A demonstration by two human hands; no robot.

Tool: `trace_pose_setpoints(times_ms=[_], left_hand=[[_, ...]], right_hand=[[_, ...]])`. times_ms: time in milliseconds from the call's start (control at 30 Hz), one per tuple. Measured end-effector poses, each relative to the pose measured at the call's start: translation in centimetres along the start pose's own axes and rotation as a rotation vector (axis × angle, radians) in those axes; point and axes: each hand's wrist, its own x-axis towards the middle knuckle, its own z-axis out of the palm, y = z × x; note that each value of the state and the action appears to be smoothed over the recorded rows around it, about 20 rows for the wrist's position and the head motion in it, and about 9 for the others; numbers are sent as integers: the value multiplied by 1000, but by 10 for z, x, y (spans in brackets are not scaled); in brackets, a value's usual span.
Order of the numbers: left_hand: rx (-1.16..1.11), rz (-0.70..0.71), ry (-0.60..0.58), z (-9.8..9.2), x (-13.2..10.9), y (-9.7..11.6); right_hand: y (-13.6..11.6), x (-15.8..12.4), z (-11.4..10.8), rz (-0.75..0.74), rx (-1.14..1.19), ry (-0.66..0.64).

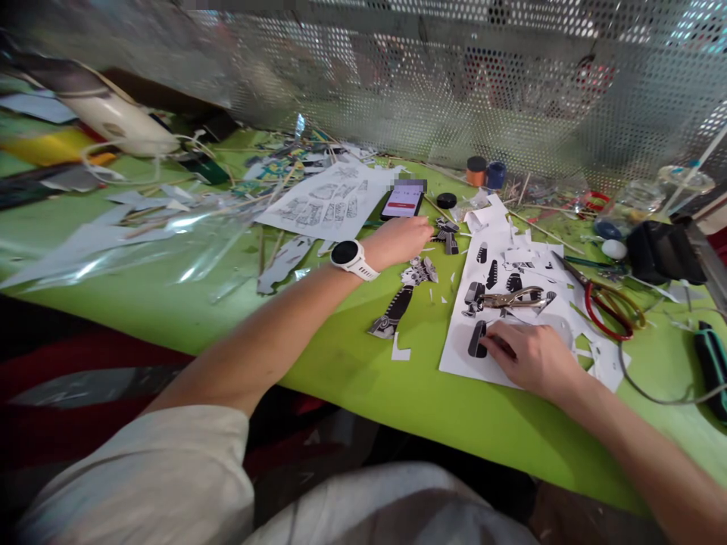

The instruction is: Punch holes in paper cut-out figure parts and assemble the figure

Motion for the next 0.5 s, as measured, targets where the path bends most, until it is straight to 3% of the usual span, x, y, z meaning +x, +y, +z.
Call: trace_pose_setpoints(times_ms=[267,500], left_hand=[[112,3,-46,-15,-7,6],[13,4,-40,-10,-7,-6]], right_hand=[[0,-2,1,-3,-10,-3],[-3,-1,0,-1,-6,3]])
